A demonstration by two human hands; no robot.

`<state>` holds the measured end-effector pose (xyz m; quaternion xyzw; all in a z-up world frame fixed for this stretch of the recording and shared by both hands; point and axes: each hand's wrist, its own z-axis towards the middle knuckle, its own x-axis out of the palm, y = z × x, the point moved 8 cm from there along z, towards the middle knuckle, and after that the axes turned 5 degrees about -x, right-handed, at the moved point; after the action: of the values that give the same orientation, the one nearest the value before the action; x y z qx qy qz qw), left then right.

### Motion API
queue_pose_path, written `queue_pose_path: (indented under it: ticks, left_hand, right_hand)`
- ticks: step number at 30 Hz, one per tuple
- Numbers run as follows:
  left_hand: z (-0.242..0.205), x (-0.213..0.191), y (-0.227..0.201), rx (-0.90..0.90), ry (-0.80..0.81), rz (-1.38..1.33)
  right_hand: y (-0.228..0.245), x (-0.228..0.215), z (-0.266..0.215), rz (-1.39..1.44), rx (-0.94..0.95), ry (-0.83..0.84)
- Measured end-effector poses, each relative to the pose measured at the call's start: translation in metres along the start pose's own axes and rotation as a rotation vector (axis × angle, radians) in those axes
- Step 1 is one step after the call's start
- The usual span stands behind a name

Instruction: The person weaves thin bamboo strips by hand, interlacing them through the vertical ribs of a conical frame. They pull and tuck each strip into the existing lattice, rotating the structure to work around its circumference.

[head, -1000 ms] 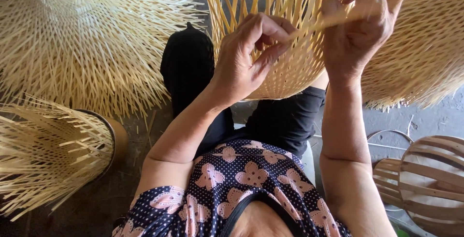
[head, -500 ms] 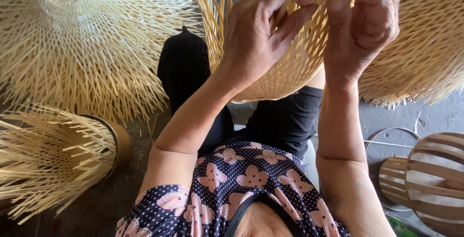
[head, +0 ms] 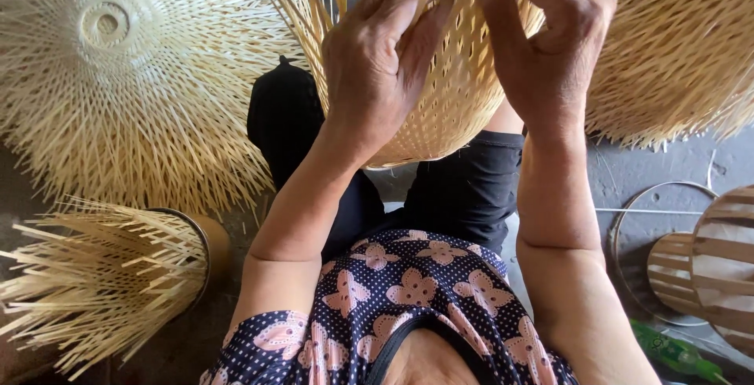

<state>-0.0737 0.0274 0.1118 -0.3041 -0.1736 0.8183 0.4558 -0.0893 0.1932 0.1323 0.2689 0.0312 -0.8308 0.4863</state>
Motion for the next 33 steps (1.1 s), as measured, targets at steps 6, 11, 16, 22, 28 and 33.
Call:
queue_pose_path:
  ticks: [6, 11, 16, 22, 28, 33]
  left_hand:
    - [0.000, 0.003, 0.002, -0.045, 0.061, 0.012]
    - [-0.002, 0.006, -0.001, -0.044, 0.114, 0.007]
    - [-0.017, -0.004, 0.009, -0.011, 0.157, -0.128]
    - [-0.026, -0.039, 0.031, 0.029, -0.062, -0.053]
    - [-0.027, -0.038, 0.045, -0.012, 0.086, -0.156]
    - [-0.025, -0.026, 0.056, -0.107, 0.188, -0.293]
  right_hand:
    - [-0.044, -0.004, -0.010, 0.217, 0.246, -0.135]
    - [-0.057, -0.010, -0.014, 0.062, 0.235, -0.159]
    - [-0.066, -0.010, -0.015, 0.036, 0.221, -0.206]
    - [-0.083, 0.010, -0.032, -0.098, 0.225, -0.177]
    - [-0.094, 0.017, -0.031, 0.038, 0.183, -0.225]
    - [-0.096, 0.020, -0.020, 0.175, 0.225, -0.208]
